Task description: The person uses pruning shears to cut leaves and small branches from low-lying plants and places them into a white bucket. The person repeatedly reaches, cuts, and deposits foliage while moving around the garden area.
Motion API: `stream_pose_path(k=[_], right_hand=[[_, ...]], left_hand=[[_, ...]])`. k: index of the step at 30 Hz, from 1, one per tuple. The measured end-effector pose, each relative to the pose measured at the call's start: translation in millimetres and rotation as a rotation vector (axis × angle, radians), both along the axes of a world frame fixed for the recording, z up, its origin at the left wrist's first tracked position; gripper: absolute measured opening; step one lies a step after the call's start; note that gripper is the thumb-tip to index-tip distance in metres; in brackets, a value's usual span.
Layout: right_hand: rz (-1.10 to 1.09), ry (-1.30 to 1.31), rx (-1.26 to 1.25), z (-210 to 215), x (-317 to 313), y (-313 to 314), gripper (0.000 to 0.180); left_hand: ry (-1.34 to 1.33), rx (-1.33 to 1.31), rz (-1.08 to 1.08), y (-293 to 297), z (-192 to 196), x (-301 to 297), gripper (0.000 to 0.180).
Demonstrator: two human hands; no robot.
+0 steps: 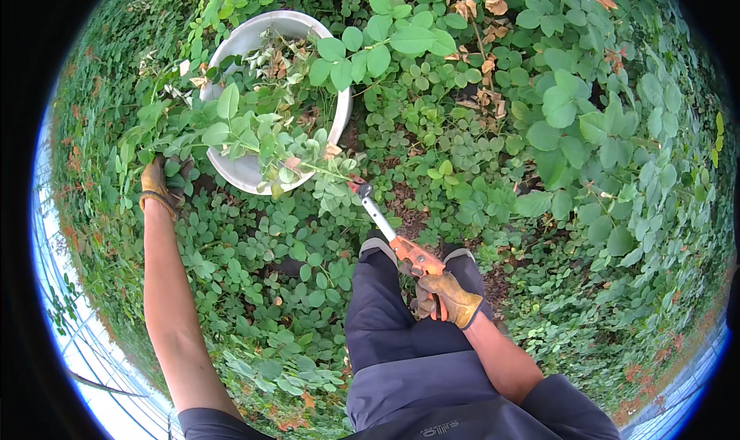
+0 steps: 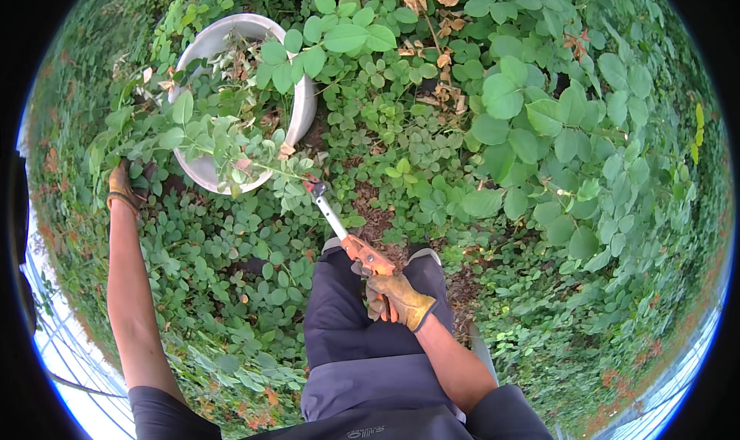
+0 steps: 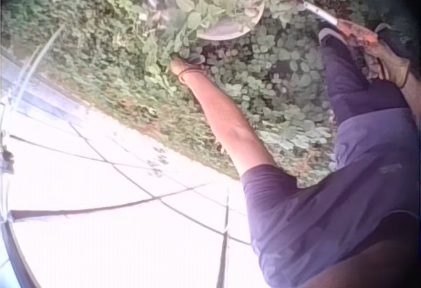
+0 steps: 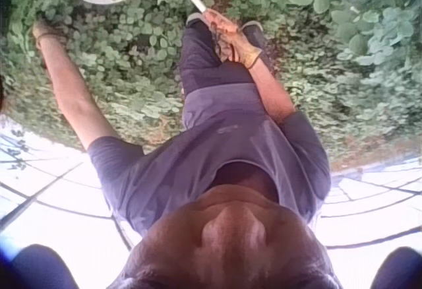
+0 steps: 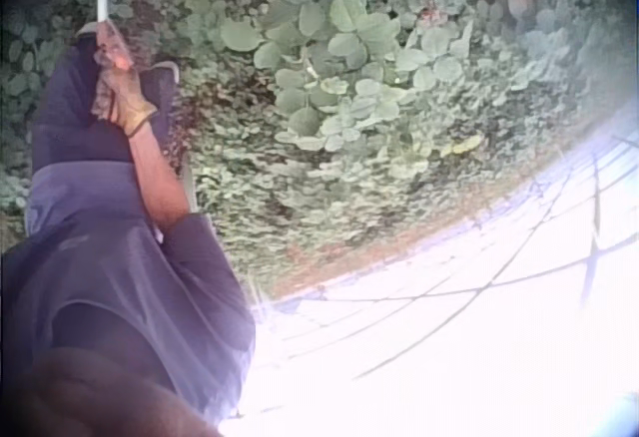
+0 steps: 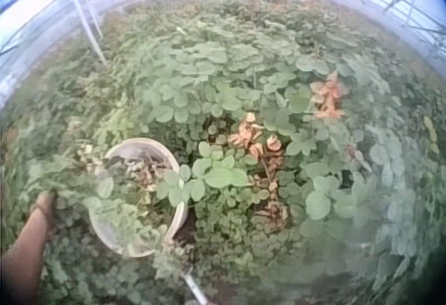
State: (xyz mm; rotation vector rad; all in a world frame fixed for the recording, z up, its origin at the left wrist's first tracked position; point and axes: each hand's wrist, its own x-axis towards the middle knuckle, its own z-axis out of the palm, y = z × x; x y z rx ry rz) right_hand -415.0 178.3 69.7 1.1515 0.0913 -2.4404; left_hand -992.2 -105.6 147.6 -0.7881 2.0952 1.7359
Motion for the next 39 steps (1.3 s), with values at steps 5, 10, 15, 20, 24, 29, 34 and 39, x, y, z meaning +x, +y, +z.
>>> stream_pose_path(k=[5, 10, 15, 20, 24, 29, 34, 39], right_hand=[[-0.002, 0.009, 0.185, 15.6, -101.7, -26.2, 0.03], [0.101, -0.116, 0.452, 17.3, -139.7, -20.6, 0.032], [0.059, -0.195, 0.515, 24.3, -90.1, -4.6, 0.06], [-0.277, -0.091, 0.494, 45.6, -72.3, -0.5, 0.061], [-0.525, -0.145, 0.508, 57.4, -87.6, 7.4, 0.059], [-0.668, -0.142, 0.614, 35.4, -117.9, 57.6, 0.055], [-0.672, -0.426, 0.72, 15.8, -118.8, 61.4, 0.02], [-0.379, -0.408, 0.768, 42.1, -85.5, -16.0, 0.027]], left_hand=[[0.104, 0.282, -0.049, -5.4, 6.8, -65.7, 0.039], [-0.31, -1.01, -1.092, -7.7, -77.6, -54.9, 0.043], [-0.32, -0.761, -1.044, -9.2, -174.6, 59.0, 0.065], [-0.352, -0.778, -1.007, 105.6, -217.9, 170.7, 0.095], [-0.433, -0.903, -1.016, 166.4, -245.3, 177.0, 0.089], [-0.06, -0.926, -1.559, 148.0, -278.9, 119.7, 0.025], [-0.215, 0.206, -0.283, 111.9, -217.2, 9.7, 0.033], [-0.062, -1.11, -0.737, 87.6, -159.4, -59.9, 0.092]])
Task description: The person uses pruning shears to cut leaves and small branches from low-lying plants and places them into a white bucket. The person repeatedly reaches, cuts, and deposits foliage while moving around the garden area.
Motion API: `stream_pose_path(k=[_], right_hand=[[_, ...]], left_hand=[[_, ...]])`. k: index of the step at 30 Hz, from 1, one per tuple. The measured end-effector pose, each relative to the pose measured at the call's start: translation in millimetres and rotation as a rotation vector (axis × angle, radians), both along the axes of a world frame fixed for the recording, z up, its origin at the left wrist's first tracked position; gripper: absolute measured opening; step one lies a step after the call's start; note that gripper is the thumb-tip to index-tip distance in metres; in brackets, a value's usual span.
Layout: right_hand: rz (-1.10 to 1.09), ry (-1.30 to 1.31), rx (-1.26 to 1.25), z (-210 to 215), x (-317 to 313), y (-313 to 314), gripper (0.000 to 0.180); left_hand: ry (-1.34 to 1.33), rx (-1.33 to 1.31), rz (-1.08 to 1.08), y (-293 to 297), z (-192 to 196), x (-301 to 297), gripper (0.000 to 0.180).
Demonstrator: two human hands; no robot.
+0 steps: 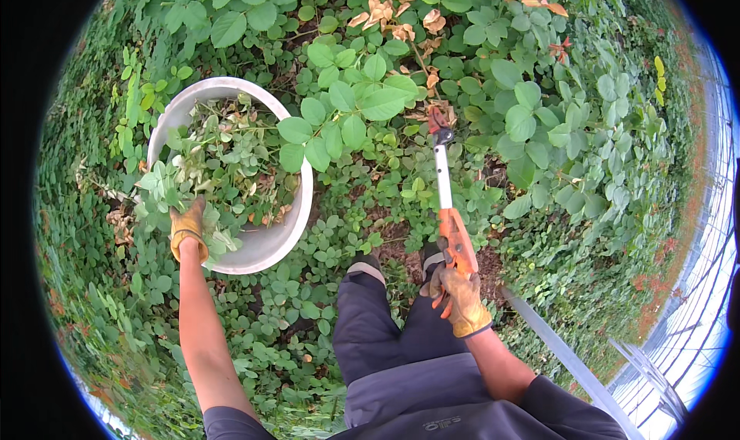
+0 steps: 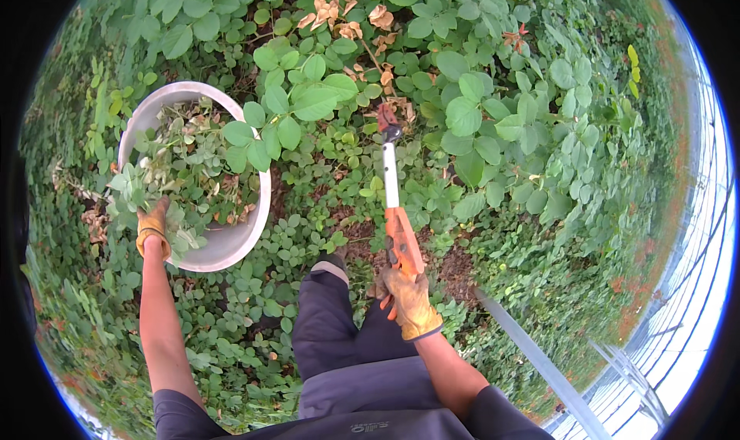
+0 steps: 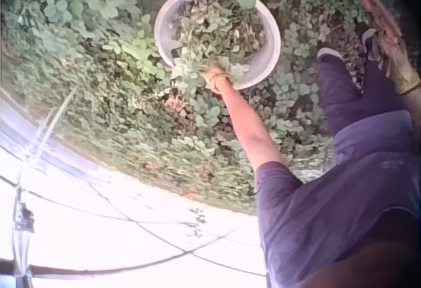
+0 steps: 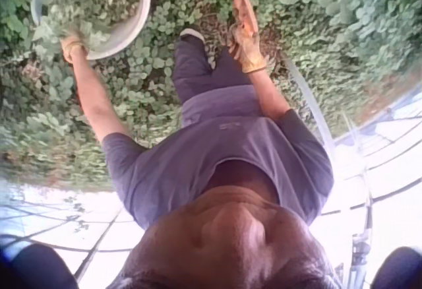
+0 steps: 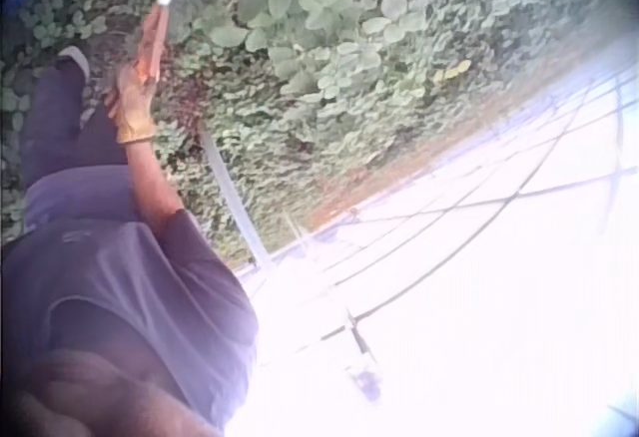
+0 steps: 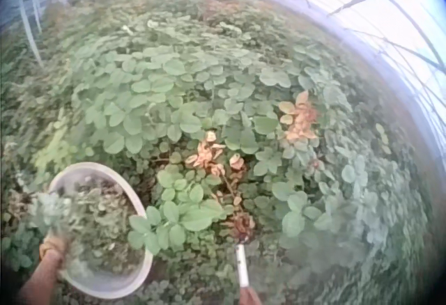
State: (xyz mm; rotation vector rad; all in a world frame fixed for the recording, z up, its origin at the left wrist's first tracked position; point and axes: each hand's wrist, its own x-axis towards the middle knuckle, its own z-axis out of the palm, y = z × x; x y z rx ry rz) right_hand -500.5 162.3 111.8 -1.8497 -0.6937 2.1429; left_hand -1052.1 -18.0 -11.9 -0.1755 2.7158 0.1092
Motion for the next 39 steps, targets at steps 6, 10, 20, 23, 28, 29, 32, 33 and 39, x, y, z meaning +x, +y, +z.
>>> stream_pose_path(k=[6, 10, 20, 23, 28, 29, 32, 33, 39], right_hand=[[-0.261, 0.104, 0.059, -12.3, -31.9, 20.2, 0.047], [-0.301, 0.145, 0.081, -53.4, -59.1, 90.9, 0.04], [0.335, -0.074, 0.393, 72.1, -13.5, -47.2, 0.035], [0.8, 0.047, 0.312, 95.5, -36.0, -59.2, 0.057], [1.035, 0.29, 0.814, 75.0, -141.3, -34.3, 0.052], [1.163, 0.261, 0.799, 70.1, -160.3, -32.8, 0.049], [1.049, 0.423, 0.409, 60.2, -183.8, -31.2, 0.038], [1.072, 0.266, 0.231, 60.1, -183.8, -38.3, 0.037], [0.243, 0.453, -0.383, 62.6, -118.2, -59.5, 0.045]], left_hand=[[0.152, 0.657, 0.227, -26.2, -4.6, 68.9, 0.081], [0.098, 1.063, 0.53, -22.5, -9.3, 164.8, 0.047], [-0.46, 1.293, 0.664, 41.1, 1.6, 323.7, 0.039], [-0.584, 1.314, 0.526, 21.7, -7.8, 314.3, 0.035], [-0.369, 0.961, 0.113, -50.2, -14.2, 294.8, 0.044], [-0.248, 0.848, -0.189, -62.0, -9.8, 289.4, 0.042], [-0.501, 1.311, 0.836, -77.8, 16.6, 286.0, 0.033], [-0.528, 1.195, 0.82, -78.3, 26.3, 278.6, 0.037], [-0.858, 1.212, 1.017, -30.3, 52.1, 278.1, 0.064]])
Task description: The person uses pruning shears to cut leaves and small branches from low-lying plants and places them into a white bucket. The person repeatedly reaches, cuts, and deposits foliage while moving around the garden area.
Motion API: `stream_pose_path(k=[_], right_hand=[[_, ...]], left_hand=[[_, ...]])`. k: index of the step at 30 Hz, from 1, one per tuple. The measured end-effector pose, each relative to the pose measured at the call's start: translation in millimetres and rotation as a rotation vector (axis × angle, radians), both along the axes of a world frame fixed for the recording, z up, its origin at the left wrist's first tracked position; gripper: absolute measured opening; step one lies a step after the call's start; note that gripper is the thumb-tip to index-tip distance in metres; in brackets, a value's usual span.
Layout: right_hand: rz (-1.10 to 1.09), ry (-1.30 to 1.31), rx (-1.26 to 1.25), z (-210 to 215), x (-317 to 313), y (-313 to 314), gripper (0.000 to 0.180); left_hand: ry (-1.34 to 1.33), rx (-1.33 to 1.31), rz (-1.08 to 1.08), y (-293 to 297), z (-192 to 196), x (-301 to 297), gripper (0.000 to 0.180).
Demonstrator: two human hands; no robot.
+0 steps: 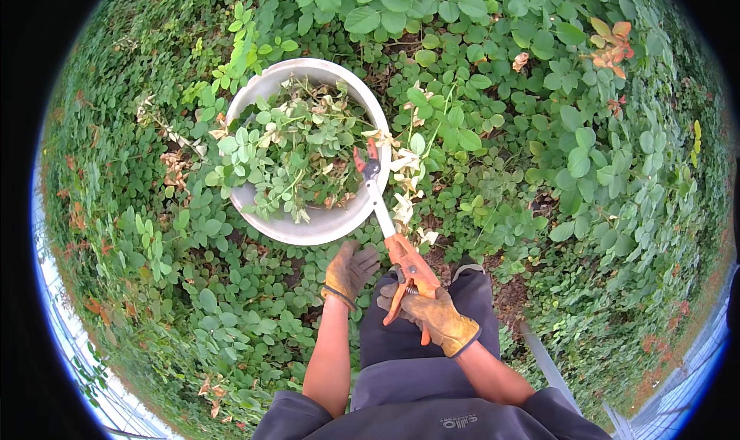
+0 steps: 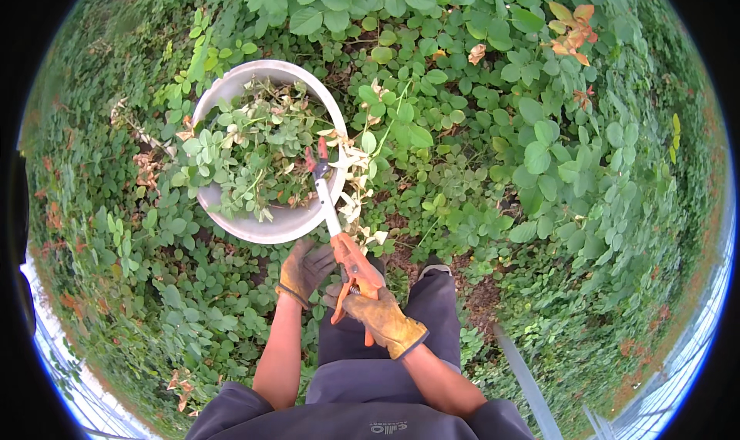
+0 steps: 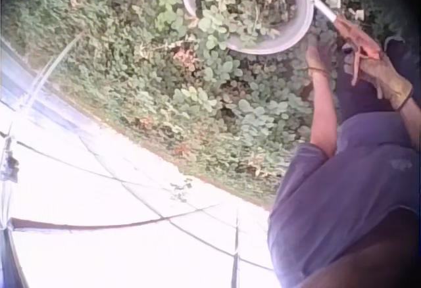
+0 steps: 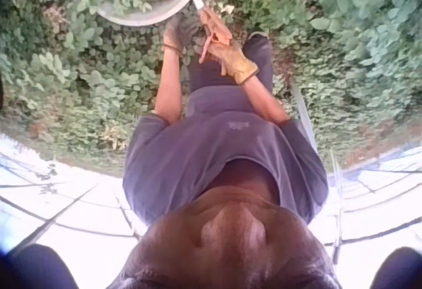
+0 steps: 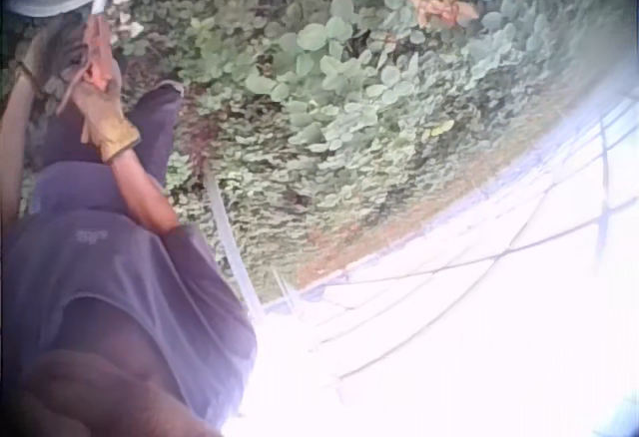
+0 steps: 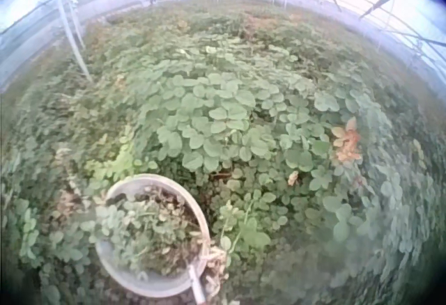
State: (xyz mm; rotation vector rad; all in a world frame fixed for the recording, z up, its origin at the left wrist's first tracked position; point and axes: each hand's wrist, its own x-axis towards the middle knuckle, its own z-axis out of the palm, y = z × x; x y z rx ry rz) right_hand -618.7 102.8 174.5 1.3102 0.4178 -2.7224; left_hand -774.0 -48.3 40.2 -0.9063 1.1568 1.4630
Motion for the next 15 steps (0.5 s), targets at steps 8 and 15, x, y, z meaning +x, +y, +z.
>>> stream_pose_path(k=[8, 15], right_hand=[[-0.028, 0.185, -0.052, 11.8, 44.1, 17.1, 0.063], [-0.046, 0.444, -0.162, 20.6, 51.9, 32.5, 0.067]], left_hand=[[-0.103, 0.668, -0.096, 97.0, 27.8, 12.8, 0.061], [0.222, 0.718, 0.072, 37.8, 66.5, -26.1, 0.039]])
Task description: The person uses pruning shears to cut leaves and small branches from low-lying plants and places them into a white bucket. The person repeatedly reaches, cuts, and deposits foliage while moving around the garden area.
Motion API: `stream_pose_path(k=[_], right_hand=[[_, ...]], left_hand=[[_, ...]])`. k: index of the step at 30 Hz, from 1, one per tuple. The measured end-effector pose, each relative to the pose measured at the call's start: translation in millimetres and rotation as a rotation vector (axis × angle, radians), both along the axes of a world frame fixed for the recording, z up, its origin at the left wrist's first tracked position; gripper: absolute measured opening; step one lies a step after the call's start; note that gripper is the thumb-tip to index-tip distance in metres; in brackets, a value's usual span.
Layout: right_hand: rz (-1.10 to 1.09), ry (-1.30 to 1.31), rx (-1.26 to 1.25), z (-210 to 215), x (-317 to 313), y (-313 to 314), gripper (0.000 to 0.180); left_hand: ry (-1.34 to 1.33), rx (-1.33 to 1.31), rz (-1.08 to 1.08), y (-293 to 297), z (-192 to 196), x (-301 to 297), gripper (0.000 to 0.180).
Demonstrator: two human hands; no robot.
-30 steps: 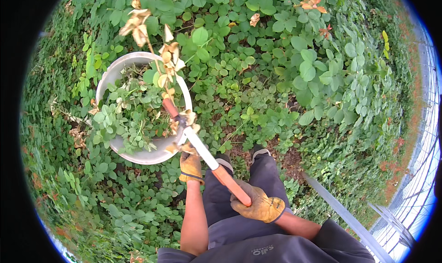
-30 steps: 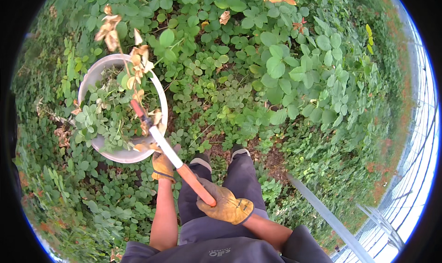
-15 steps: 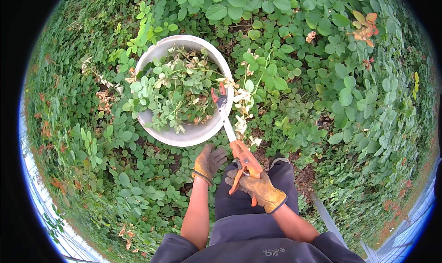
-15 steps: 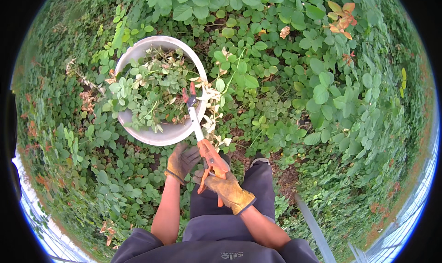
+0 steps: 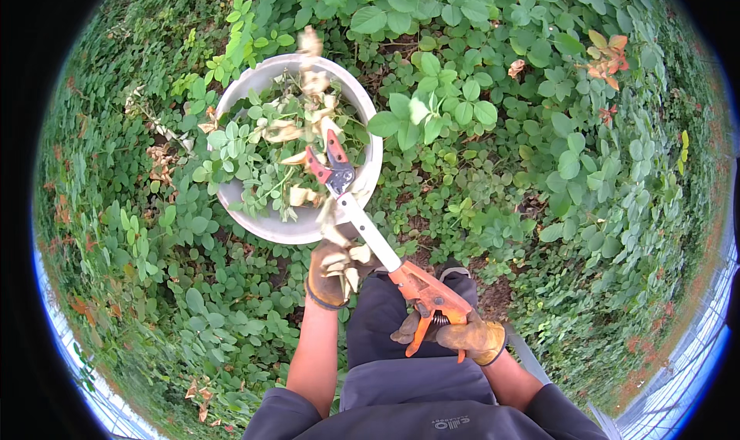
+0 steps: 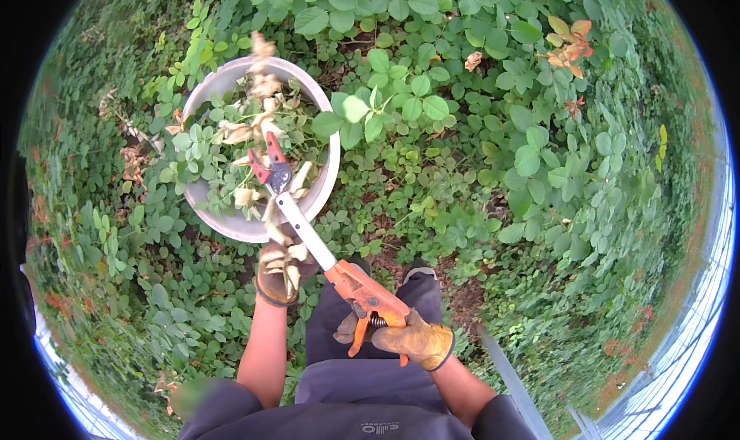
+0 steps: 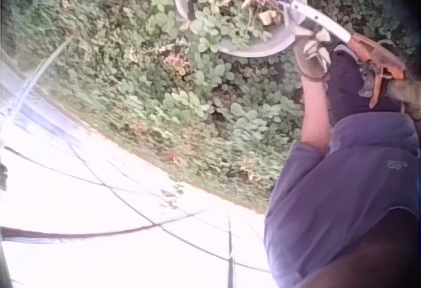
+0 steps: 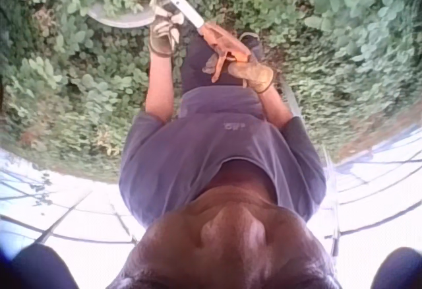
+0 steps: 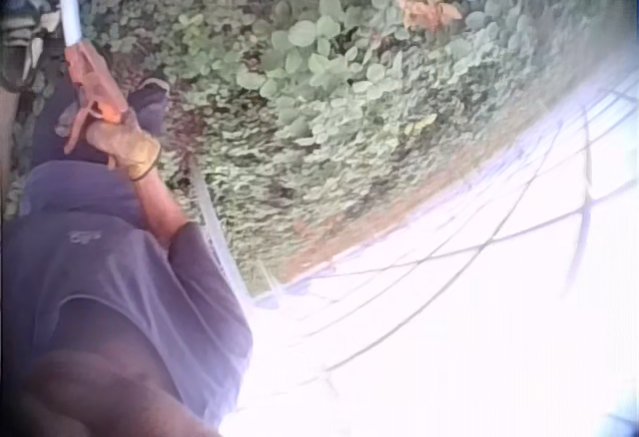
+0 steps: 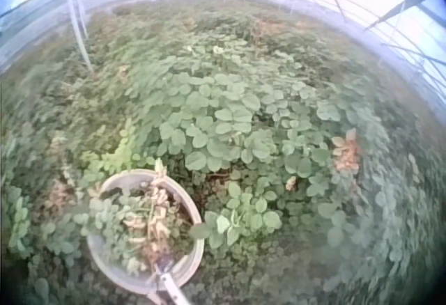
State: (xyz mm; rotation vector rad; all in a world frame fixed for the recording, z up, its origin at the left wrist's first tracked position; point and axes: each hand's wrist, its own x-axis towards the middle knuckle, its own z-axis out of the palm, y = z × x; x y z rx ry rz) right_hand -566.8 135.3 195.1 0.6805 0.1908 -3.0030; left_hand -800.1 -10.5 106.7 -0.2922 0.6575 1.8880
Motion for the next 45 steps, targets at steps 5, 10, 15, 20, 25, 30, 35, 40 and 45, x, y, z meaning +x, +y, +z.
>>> stream_pose_path(k=[5, 10, 15, 20, 25, 30, 35, 40, 45], right_hand=[[0.328, -0.203, 0.336, 5.7, -7.8, 1.2, 0.057], [0.419, -0.423, 0.679, -19.3, -44.9, 2.3, 0.058], [0.801, -0.39, 0.947, -28.0, -76.1, 12.6, 0.058], [0.797, 0.002, 1.211, -46.7, -51.4, 56.6, 0.073], [0.053, -1.093, 0.568, -173.1, 19.5, 178.4, 0.029], [-0.551, -1.236, 0.313, -301.7, 22.8, 285.0, 0.043], [-0.273, -1.134, 0.203, -343.0, -25.2, 305.8, 0.029], [-0.341, -1.083, 0.516, -340.4, 8.9, 292.0, 0.021], [-0.077, -1.089, 0.692, -301.8, 41.5, 268.5, 0.035]], left_hand=[[0.063, -0.679, -0.03, -79.1, -28.0, -59.8, 0.043], [0.966, -1.614, -0.38, -93.2, -57.5, -87.9, 0.078], [0.101, -0.892, -0.078, -45.0, -29.0, -29.7, 0.073], [-0.161, -0.435, 0.02, 29.8, -32.7, 56.8, 0.049], [-0.162, -0.595, 0.013, 61.3, -49.2, 80.9, 0.048], [-0.196, -0.686, -0.146, 82.9, -54.0, 99.3, 0.049], [-0.229, -0.815, -0.212, 107.1, -55.3, 102.0, 0.048], [-0.202, -0.843, -0.201, 116.1, -54.8, 86.3, 0.046], [-0.159, -0.85, -0.202, 103.6, -62.4, 64.7, 0.048]])
